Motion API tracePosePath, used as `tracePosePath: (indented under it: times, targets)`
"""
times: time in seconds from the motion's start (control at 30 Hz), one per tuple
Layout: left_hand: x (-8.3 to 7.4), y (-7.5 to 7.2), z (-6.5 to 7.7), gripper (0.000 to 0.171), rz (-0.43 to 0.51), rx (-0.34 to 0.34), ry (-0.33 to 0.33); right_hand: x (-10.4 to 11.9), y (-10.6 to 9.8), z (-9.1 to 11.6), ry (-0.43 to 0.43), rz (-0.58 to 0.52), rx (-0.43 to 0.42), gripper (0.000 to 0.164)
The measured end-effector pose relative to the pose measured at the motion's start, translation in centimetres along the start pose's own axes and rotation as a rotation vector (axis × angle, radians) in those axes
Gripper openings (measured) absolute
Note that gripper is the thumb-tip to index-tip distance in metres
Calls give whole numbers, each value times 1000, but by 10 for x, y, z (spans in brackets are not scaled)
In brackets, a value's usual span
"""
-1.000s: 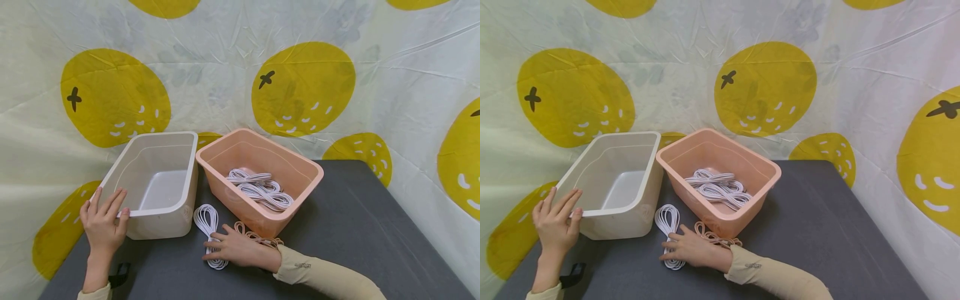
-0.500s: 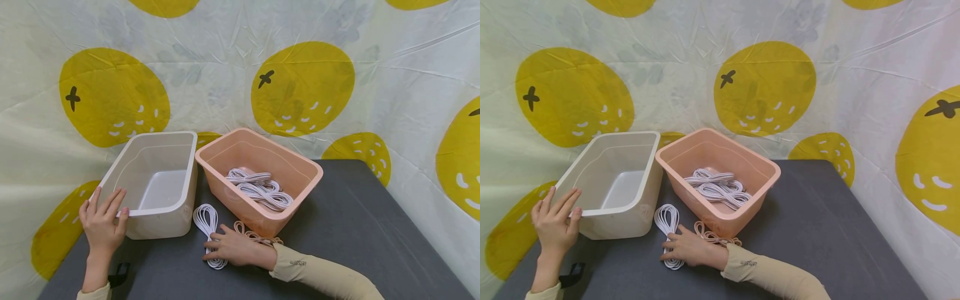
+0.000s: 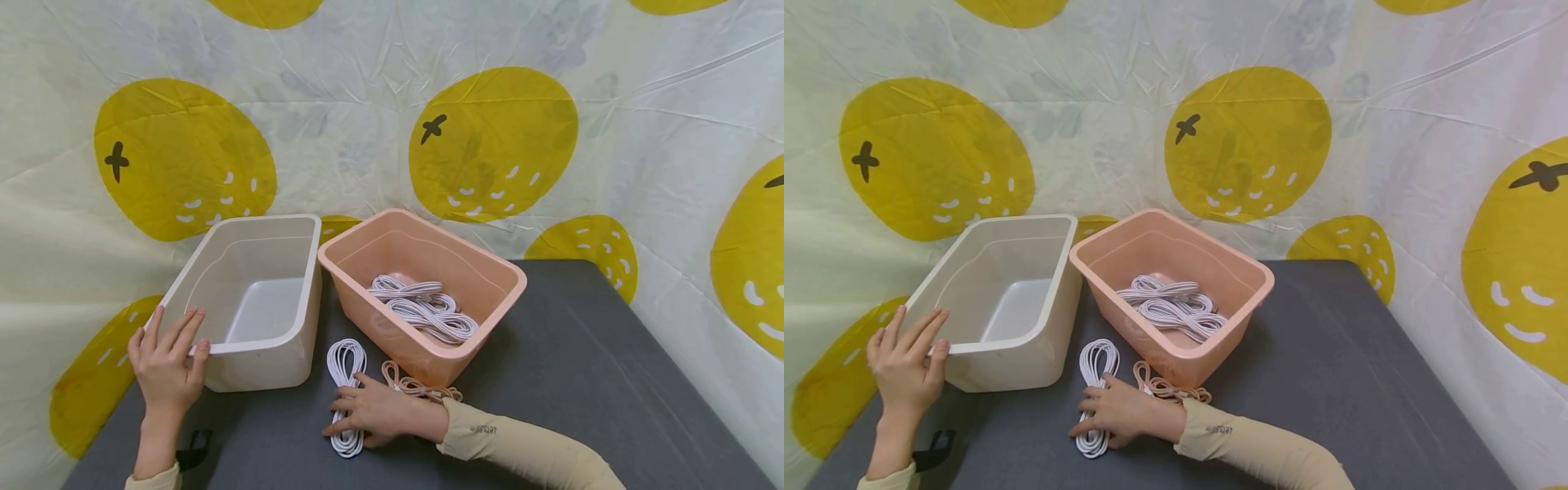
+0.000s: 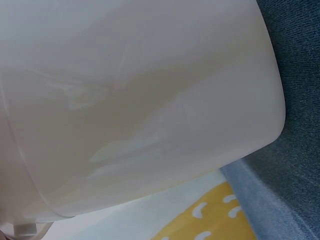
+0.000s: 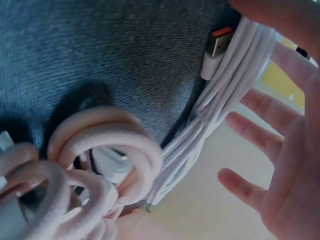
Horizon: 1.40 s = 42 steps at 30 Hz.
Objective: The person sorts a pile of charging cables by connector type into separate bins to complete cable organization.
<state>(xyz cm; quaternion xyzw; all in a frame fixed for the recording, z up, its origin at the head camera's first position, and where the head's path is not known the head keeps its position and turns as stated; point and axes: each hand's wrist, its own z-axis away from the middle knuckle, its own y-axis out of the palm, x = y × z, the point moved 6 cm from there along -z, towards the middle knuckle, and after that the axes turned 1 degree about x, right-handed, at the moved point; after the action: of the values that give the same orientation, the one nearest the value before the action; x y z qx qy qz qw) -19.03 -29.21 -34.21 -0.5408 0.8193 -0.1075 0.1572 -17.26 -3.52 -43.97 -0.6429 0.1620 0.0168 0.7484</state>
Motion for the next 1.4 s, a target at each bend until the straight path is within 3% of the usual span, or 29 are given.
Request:
tracePosePath:
  times: [0.37, 0.87, 1.2, 1.4]
  targets:
    - [0, 0, 0, 53, 6, -15, 0, 1, 0, 0, -48, -7, -42, 60]
    - [0, 0, -1, 52, 12, -12, -3, 8, -7, 4, -88, 75, -107, 58]
    - [-1, -1, -1, 52, 8, -12, 3, 11, -35, 9, -92, 133, -187, 55]
    - [-1, -1, 0, 51, 9, -6, -1, 9, -56, 16, -68, 150, -187, 53]
